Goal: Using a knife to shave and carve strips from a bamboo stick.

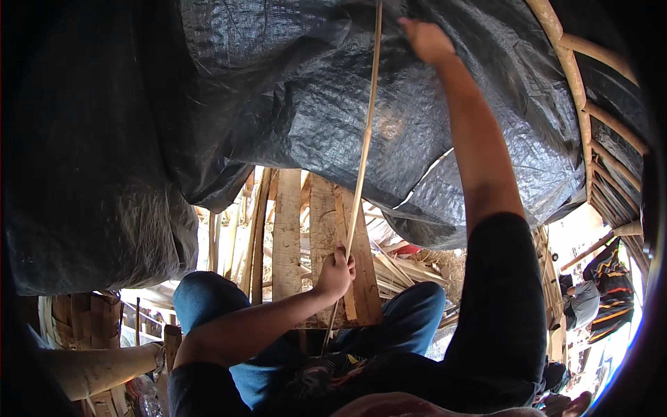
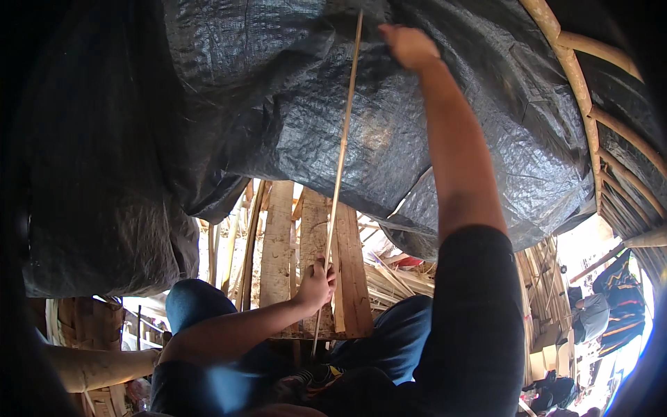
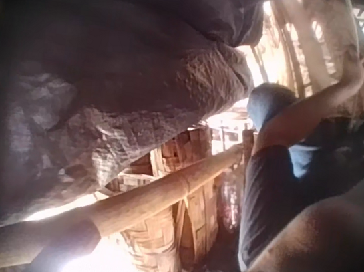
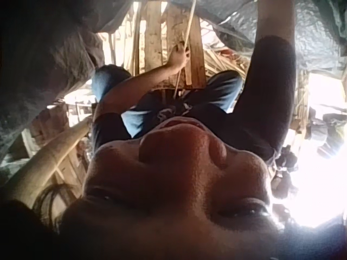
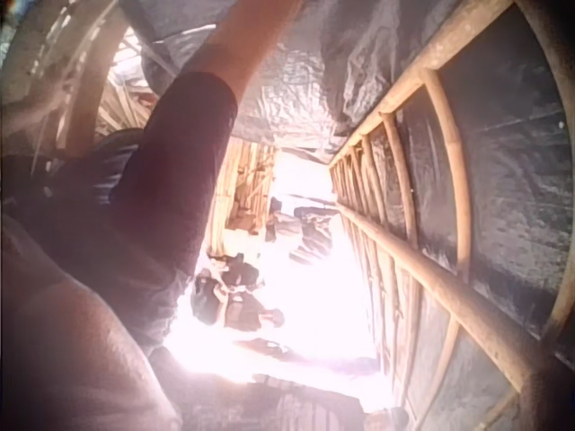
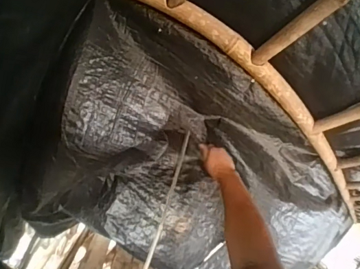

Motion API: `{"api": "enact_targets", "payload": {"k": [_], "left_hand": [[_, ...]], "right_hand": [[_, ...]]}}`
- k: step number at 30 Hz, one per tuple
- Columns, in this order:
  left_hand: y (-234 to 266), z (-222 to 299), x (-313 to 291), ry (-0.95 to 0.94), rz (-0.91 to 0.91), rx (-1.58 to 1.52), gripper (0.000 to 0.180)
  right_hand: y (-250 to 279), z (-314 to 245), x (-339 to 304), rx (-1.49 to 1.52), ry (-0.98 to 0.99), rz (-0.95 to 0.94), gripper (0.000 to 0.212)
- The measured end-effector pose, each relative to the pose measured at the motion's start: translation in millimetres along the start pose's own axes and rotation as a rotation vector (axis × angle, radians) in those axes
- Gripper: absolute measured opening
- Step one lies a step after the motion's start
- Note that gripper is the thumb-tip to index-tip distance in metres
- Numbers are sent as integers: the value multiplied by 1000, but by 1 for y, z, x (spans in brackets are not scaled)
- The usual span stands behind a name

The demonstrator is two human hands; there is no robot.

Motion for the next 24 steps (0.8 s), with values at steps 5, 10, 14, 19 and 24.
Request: {"api": "enact_targets", "payload": {"k": [5, 10, 14, 19, 24], "left_hand": [[-17, 3, -6, -12, -64, -6, 53], [-17, 4, 2, -98, -129, 152, 65], [-16, 5, 2, -72, -133, 200, 67], [-21, 6, 2, -20, -124, 157, 64], [-20, 2, 10, -101, -118, 225, 67]], "right_hand": [[12, 36, -23, 10, -109, -79, 63], [20, 35, -51, 346, -306, 203, 59], [21, -31, -81, 249, 173, 231, 54], [33, 31, -77, 20, -297, 78, 41], [39, -21, -91, -91, 174, 2, 48]]}}
Point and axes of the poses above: each hand's wrist, its own x-axis towards the middle knuckle, its own y-axis out of the back of the hand, z = x × y, the point moved 7 cm from there along x, towards the middle knuckle, and after that the axes turned 13 degrees about -z, right-handed, at the moved point
